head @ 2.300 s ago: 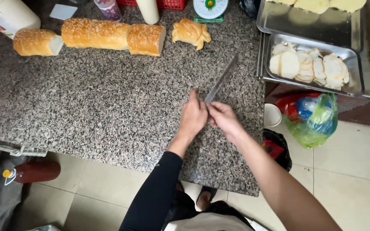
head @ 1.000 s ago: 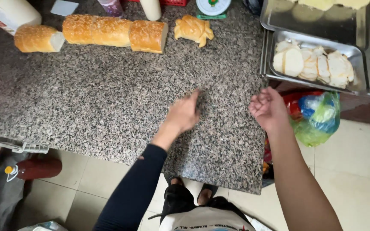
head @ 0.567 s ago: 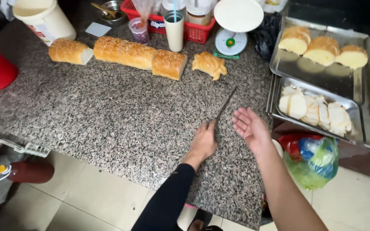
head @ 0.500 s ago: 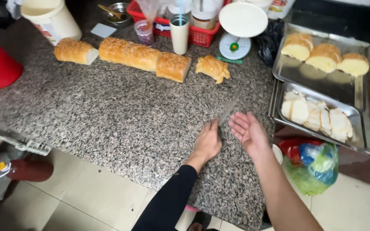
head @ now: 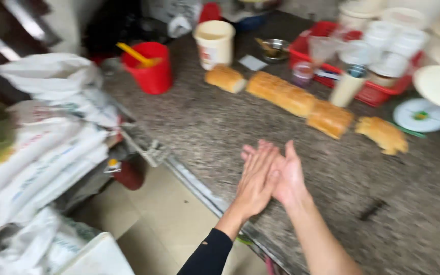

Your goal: Slicing bread loaves and applying an egg wash glaze using a spatula.

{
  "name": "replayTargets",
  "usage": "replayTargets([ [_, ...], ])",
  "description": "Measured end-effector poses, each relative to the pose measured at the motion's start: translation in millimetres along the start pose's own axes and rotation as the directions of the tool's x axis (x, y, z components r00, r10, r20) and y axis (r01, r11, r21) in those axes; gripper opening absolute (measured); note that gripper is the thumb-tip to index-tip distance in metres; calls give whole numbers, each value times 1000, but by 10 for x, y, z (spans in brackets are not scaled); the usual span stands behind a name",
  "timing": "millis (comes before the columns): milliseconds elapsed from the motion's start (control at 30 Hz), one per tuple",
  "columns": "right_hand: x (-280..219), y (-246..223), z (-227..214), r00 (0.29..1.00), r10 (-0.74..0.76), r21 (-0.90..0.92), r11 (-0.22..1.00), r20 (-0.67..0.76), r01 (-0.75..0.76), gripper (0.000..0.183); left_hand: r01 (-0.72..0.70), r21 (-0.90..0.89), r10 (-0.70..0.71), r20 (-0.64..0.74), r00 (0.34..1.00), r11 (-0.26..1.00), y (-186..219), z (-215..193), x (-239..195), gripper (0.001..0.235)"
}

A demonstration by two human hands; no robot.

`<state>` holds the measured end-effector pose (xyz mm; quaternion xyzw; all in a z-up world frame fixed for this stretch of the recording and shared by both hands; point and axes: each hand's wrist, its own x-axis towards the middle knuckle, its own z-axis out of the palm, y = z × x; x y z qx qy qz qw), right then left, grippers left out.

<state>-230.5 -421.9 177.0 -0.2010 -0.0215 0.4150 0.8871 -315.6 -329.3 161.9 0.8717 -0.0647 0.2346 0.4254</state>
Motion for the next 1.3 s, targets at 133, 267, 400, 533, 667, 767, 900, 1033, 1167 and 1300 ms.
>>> replayTargets([
  [133,781,654,775,998,-20,-65,998,-61,16,82,287,-8,-284,-157,946,958,-1061,-828,-187,64],
  [267,1530,1767,1222,958,-104,-550,800,267,240,71,340,-628,-600,-259,757,700,-1375,-1962,-176,71],
  [400,1932,2621,1799,612,27,-612,-8,790,790,61,-43,-960,-709,-235,665,278,-1333,-3353,-41,76],
  [533,2290,2903,2342,504,195,-496,-89,841,863,59,-217,-900,-689,-431,583,379,-1265,-4371,-149,78],
  [667,2774,3200,2659,757,368,-836,130,541,534,68,-165,-615,-440,-703,559,772,-1355,-4783,-111,73],
  [767,2975,3266,3023,817,457,-884,450,351,128,76,23,-279,-237,-765,599,960,-1532,-4814,65,67],
  [900,3548,3101,3266,842,468,-537,798,268,-273,91,311,311,-50,-630,775,898,-1746,-4838,255,60],
  [1033,4331,2669,3274,892,402,-401,867,207,-298,92,319,459,-35,-527,849,829,-2685,-5026,614,59],
  [1167,5172,2138,2911,956,247,-283,939,161,-195,76,445,361,-229,-506,832,820,-3693,-5037,973,58],
  [1300,5769,1717,2377,994,92,-236,969,65,-75,68,432,268,-263,-491,830,861,-4158,-4960,1347,53],
])
